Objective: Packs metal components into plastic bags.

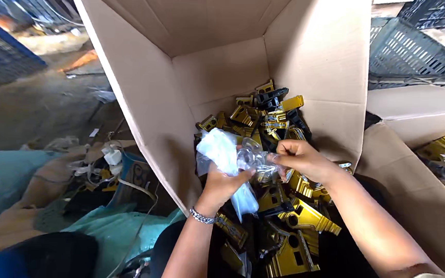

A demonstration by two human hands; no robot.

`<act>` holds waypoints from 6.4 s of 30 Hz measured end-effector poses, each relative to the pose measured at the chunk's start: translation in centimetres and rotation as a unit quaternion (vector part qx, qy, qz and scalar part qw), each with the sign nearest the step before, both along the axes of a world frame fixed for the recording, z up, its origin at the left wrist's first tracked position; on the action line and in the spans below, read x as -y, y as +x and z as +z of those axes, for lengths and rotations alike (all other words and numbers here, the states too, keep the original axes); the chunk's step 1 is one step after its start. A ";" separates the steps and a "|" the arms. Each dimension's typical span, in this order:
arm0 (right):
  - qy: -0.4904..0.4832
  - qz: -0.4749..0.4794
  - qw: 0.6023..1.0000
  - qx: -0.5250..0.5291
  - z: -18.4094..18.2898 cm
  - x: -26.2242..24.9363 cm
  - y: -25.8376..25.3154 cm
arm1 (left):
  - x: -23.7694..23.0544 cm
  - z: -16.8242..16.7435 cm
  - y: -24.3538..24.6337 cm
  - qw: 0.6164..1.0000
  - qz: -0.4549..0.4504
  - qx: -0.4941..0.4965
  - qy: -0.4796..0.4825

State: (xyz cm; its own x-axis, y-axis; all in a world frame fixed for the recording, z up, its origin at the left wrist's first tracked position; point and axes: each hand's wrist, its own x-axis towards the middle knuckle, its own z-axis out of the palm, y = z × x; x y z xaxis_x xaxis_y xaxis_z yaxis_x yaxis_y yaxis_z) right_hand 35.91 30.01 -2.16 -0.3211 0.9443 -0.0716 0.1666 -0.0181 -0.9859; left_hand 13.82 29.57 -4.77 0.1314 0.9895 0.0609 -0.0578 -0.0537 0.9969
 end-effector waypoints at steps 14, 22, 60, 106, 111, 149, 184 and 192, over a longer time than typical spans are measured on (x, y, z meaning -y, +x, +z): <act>0.024 0.118 0.848 0.516 -4.2 -0.1 3.6 | -0.8 -0.3 -0.1 0.978 0.200 -0.055 0.019; 0.150 -0.169 0.953 0.201 -4.1 1.7 5.4 | -0.4 -1.3 -0.1 0.977 0.187 -0.042 0.092; 0.100 -0.111 0.906 -0.396 -5.6 1.6 1.5 | 0.1 -3.2 -0.7 0.892 0.165 -0.286 0.309; 0.024 -0.164 0.895 -0.414 -2.5 2.3 -3.6 | 0.0 0.2 1.2 0.984 0.128 0.118 -0.032; 0.175 -0.183 0.935 -0.249 -3.3 1.7 -4.6 | -0.7 0.5 1.6 0.970 0.152 0.154 -0.109; 0.047 -0.204 0.949 -0.234 -4.7 2.1 -4.6 | 0.6 -0.3 2.4 0.986 0.160 0.045 -0.003; -0.049 -0.053 0.988 -0.135 -4.3 3.1 -3.2 | 1.1 0.0 1.0 0.997 -0.026 0.050 -0.056; -0.029 -0.080 0.992 -0.091 -4.2 3.7 -3.3 | 0.7 -0.4 -1.1 0.999 -0.019 -0.027 -0.027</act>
State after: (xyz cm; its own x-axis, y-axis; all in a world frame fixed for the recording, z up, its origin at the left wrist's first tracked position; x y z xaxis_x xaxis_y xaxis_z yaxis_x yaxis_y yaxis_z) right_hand 32.64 26.32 -6.31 -0.1803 0.9801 -0.0825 -0.0237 -0.0882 -0.9958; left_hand 12.77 28.82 -5.12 0.1703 0.9854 -0.0003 -0.0055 0.0013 1.0000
